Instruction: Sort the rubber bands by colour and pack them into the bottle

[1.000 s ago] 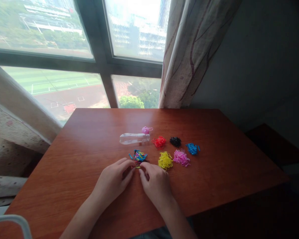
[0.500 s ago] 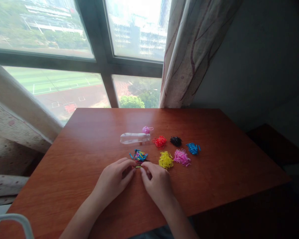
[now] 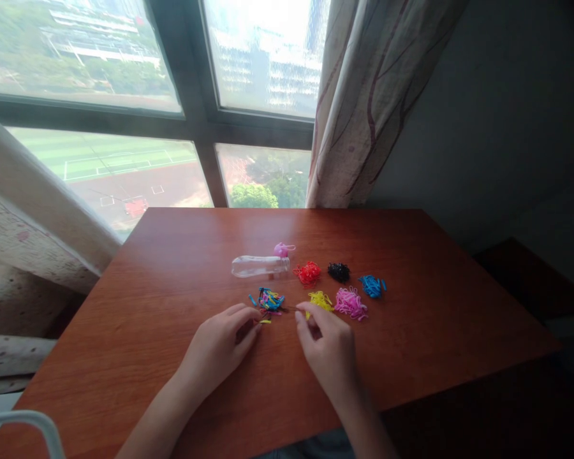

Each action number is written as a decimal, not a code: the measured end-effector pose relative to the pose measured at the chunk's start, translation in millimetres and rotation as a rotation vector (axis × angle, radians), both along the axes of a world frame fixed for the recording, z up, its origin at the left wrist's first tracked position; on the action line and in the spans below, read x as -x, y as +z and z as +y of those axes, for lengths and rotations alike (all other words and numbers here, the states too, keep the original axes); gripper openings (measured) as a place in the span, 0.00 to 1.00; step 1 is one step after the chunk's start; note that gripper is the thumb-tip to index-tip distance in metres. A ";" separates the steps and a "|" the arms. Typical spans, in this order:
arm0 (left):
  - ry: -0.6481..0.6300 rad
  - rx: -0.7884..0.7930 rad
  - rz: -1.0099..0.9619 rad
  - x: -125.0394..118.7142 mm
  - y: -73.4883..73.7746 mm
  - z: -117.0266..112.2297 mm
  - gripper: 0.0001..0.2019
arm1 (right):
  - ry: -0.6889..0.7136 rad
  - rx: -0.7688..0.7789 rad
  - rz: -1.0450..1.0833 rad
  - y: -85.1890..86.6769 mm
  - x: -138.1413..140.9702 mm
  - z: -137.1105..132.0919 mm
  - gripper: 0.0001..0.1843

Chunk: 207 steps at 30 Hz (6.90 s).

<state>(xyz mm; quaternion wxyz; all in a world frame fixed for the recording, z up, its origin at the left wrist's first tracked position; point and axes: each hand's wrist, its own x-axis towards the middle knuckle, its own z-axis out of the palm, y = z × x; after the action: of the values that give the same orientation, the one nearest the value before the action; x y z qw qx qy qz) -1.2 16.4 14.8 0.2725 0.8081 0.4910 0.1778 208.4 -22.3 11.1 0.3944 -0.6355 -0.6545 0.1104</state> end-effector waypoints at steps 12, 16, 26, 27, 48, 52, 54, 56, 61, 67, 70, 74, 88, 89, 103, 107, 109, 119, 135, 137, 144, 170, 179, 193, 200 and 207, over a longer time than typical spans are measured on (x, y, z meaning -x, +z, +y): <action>-0.026 -0.022 0.028 -0.1 0.3 0.0 0.09 | -0.307 0.110 -0.327 5.0 -104.3 57.0 0.13; -0.023 -0.037 0.033 0.2 -0.1 -0.4 0.08 | -0.309 0.157 -0.361 2.7 -101.9 62.7 0.10; -0.025 -0.040 0.012 0.5 -1.5 -0.3 0.08 | -0.316 0.104 -0.335 8.8 -98.3 54.5 0.13; -0.023 -0.034 0.001 0.5 -1.5 -0.4 0.09 | -0.314 0.086 -0.315 9.6 -95.3 50.6 0.13; -0.271 -0.192 0.196 -66.1 29.6 19.5 0.11 | 0.093 0.081 -0.034 -29.7 -25.3 -45.4 0.11; -0.309 -0.224 0.190 -82.0 28.9 26.4 0.10 | 0.101 0.086 -0.008 -28.8 -24.5 -45.3 0.11; -0.319 -0.221 0.198 -85.9 25.4 28.7 0.09 | 0.102 0.084 0.006 -28.0 -24.1 -44.9 0.11; -0.317 -0.213 0.215 -87.1 22.3 30.1 0.08 | 0.102 0.084 0.011 -27.3 -23.8 -44.6 0.10; -0.264 -0.211 0.230 -77.9 24.5 30.9 0.09 | 0.101 0.092 0.007 -27.0 -23.0 -45.0 0.10; -0.112 -0.154 0.230 -38.5 30.9 33.6 0.10 | 0.107 0.082 -0.023 -27.4 -21.9 -45.1 0.11; 0.009 -0.139 0.272 -13.9 26.7 34.2 0.11 | 0.117 0.087 -0.030 -26.3 -19.2 -43.8 0.11; 0.125 -0.158 0.347 5.6 17.3 32.2 0.13 | 0.132 0.125 -0.043 -22.4 -7.9 -40.8 0.11; -0.003 -0.087 0.229 -8.0 3.6 18.2 0.11 | -0.021 0.544 -0.275 9.9 48.9 4.0 0.32; -0.004 -0.082 0.219 -7.4 2.9 16.3 0.10 | -0.029 0.547 -0.263 9.9 49.5 7.4 0.32; 0.009 -0.040 0.126 -1.4 -2.1 5.6 0.09 | -0.018 0.370 -0.003 -2.4 41.2 -3.9 0.16; 0.005 -0.058 0.146 -1.7 -2.3 5.3 0.08 | -0.024 0.318 0.016 -2.4 38.0 -10.0 0.12; 0.006 -0.067 0.162 -1.7 -2.2 5.0 0.09 | -0.024 0.292 0.006 -3.4 36.5 -13.5 0.11; 0.020 -0.053 0.087 -3.3 2.9 3.2 0.09 | -0.026 0.243 -0.088 -13.1 26.8 -24.5 0.10; -0.042 -0.020 0.060 -3.8 8.8 1.1 0.08 | -0.030 0.234 -0.003 -12.1 24.6 -20.0 0.11; -0.066 -0.025 0.105 -4.1 8.2 0.6 0.06 | -0.023 0.233 0.029 -11.0 24.2 -19.1 0.11; -0.079 -0.068 0.189 -7.2 2.6 1.4 0.04 | 0.008 0.205 0.155 -11.7 23.3 -17.9 0.11; 0.100 -0.109 0.178 6.1 -1.6 7.5 0.10 | -0.504 0.052 0.005 -13.4 -130.0 -11.6 0.20; 0.096 -0.077 0.209 4.2 0.4 7.7 0.11 | -0.526 0.162 -0.065 -31.7 -174.5 19.5 0.20; 0.091 -0.060 0.199 5.4 -1.2 7.9 0.11 | -0.438 0.244 -0.148 -37.9 -188.9 28.1 0.20; 0.079 -0.053 0.191 4.2 0.1 7.7 0.10 | -0.503 0.196 -0.086 -32.4 -182.0 26.5 0.22; 0.036 -0.051 0.158 6.2 3.0 7.1 0.09 | -0.399 0.033 0.008 -8.0 -118.6 11.1 0.19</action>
<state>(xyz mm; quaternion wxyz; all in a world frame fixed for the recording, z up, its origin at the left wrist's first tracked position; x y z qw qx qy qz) -7.4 23.5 17.8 0.2090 0.8174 0.5206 0.1306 327.0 -11.2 3.1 0.4005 -0.7586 -0.5121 0.0433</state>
